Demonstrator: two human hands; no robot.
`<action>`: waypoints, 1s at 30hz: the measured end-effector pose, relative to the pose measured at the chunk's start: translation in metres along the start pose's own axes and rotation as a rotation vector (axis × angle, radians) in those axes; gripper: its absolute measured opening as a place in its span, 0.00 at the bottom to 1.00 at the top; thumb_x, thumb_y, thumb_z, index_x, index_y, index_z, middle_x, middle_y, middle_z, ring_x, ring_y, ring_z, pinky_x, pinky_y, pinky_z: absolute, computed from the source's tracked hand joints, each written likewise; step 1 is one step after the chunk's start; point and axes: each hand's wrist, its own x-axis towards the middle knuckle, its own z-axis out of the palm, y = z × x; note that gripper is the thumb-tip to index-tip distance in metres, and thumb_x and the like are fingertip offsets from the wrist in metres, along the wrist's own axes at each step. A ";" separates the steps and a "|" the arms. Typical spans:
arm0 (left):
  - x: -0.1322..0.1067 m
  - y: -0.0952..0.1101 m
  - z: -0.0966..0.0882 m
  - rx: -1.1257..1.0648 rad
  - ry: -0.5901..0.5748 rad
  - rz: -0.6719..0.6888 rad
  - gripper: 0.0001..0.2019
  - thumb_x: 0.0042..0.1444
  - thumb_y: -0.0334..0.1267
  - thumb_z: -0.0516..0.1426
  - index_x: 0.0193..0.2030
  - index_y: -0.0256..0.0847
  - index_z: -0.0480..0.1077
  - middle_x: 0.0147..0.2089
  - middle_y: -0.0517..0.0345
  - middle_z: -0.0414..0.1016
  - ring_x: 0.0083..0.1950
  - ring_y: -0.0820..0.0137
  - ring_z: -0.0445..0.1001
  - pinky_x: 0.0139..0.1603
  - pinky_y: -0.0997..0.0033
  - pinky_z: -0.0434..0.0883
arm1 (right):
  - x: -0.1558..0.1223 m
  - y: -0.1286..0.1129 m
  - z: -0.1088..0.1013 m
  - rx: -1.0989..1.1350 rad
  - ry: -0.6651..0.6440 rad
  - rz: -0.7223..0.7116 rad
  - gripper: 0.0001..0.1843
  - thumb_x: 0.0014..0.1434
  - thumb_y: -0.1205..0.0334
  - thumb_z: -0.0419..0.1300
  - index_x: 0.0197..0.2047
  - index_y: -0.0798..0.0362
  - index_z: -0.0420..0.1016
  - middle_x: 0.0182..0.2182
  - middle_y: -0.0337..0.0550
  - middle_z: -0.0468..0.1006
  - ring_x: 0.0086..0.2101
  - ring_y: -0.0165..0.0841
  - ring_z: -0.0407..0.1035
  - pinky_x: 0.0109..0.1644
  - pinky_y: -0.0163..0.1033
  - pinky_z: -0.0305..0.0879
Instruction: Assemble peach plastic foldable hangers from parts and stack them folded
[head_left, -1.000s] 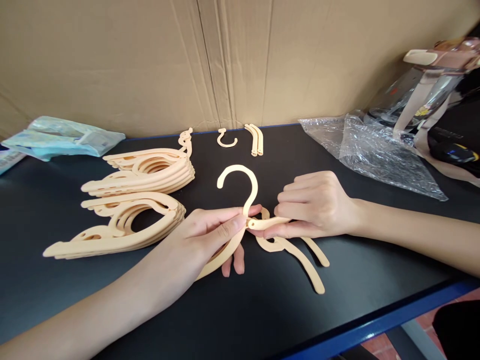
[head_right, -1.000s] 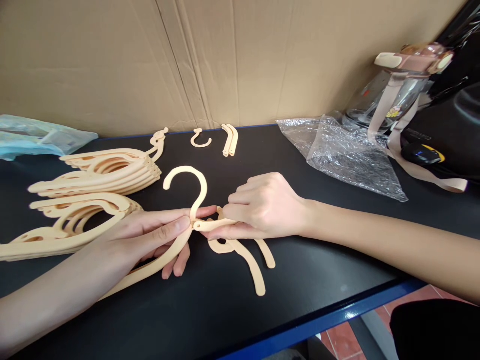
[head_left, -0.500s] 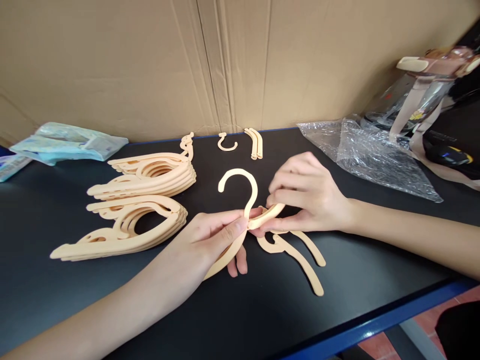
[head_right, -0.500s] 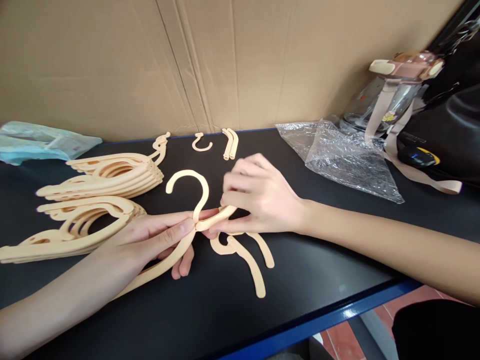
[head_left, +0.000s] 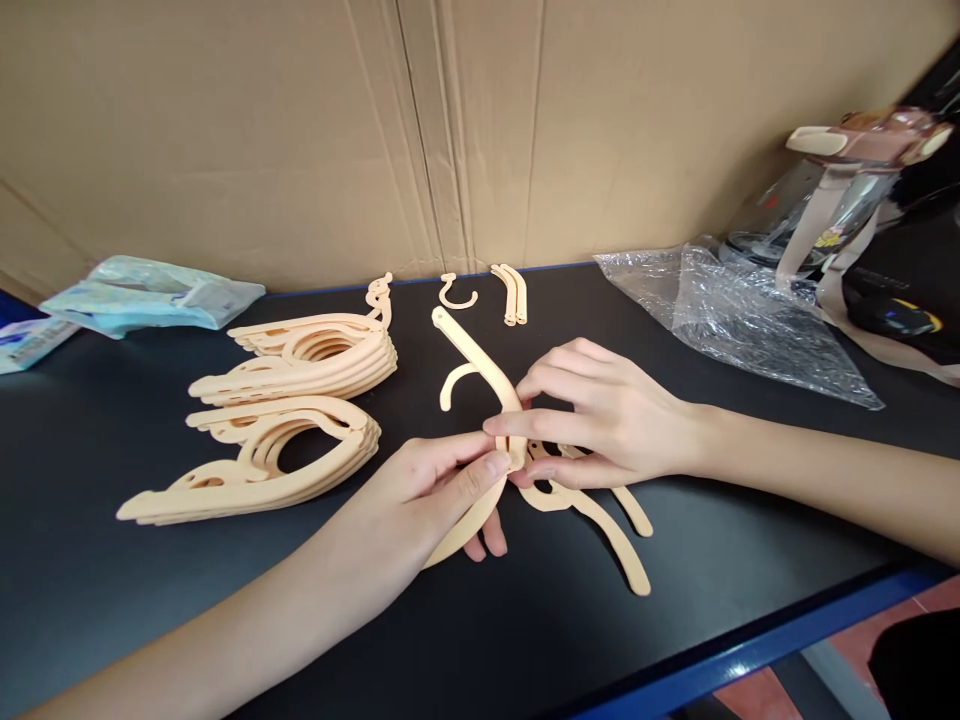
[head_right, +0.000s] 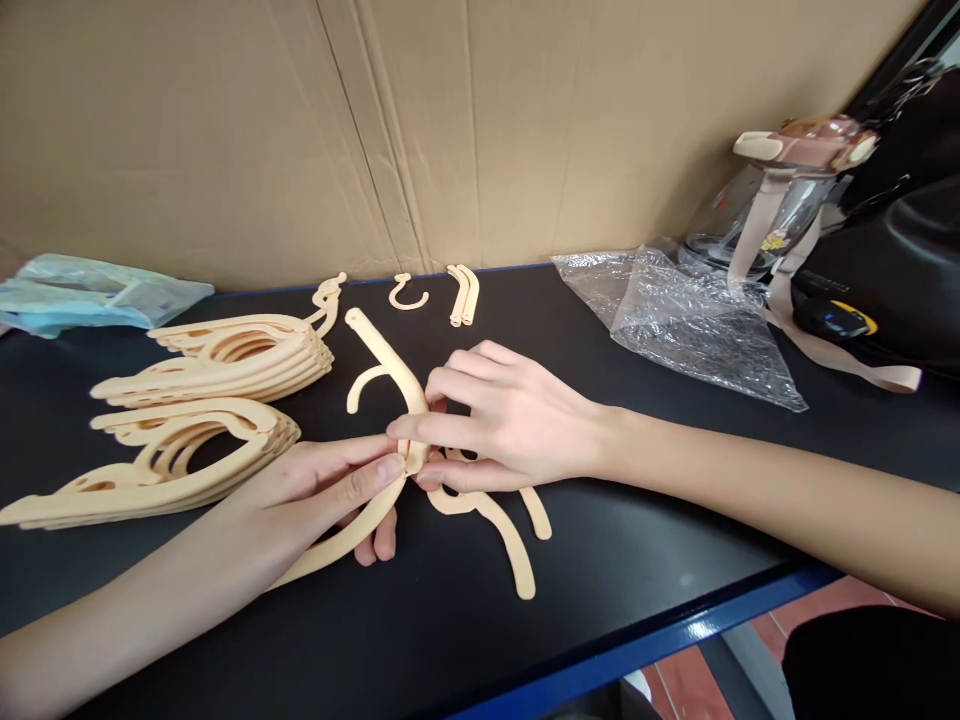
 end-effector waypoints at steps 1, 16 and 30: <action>0.000 0.001 0.001 -0.009 -0.010 -0.004 0.14 0.64 0.49 0.57 0.41 0.42 0.79 0.25 0.63 0.76 0.26 0.73 0.73 0.32 0.77 0.72 | 0.000 0.000 0.000 0.004 0.008 0.020 0.21 0.71 0.47 0.53 0.49 0.54 0.77 0.37 0.46 0.76 0.37 0.35 0.65 0.42 0.41 0.59; -0.005 0.000 0.004 -0.015 0.026 -0.036 0.22 0.59 0.47 0.61 0.60 0.51 0.69 0.44 0.58 0.77 0.31 0.74 0.72 0.23 0.81 0.68 | -0.015 0.039 0.006 0.173 -0.042 0.501 0.26 0.70 0.40 0.50 0.33 0.53 0.70 0.32 0.41 0.73 0.35 0.35 0.64 0.44 0.42 0.55; -0.006 -0.009 -0.001 0.313 0.346 0.188 0.19 0.64 0.50 0.57 0.60 0.53 0.65 0.60 0.57 0.74 0.65 0.60 0.68 0.61 0.59 0.70 | -0.020 0.054 0.011 0.180 -0.071 0.606 0.12 0.69 0.55 0.56 0.36 0.53 0.72 0.35 0.42 0.74 0.36 0.34 0.66 0.43 0.40 0.59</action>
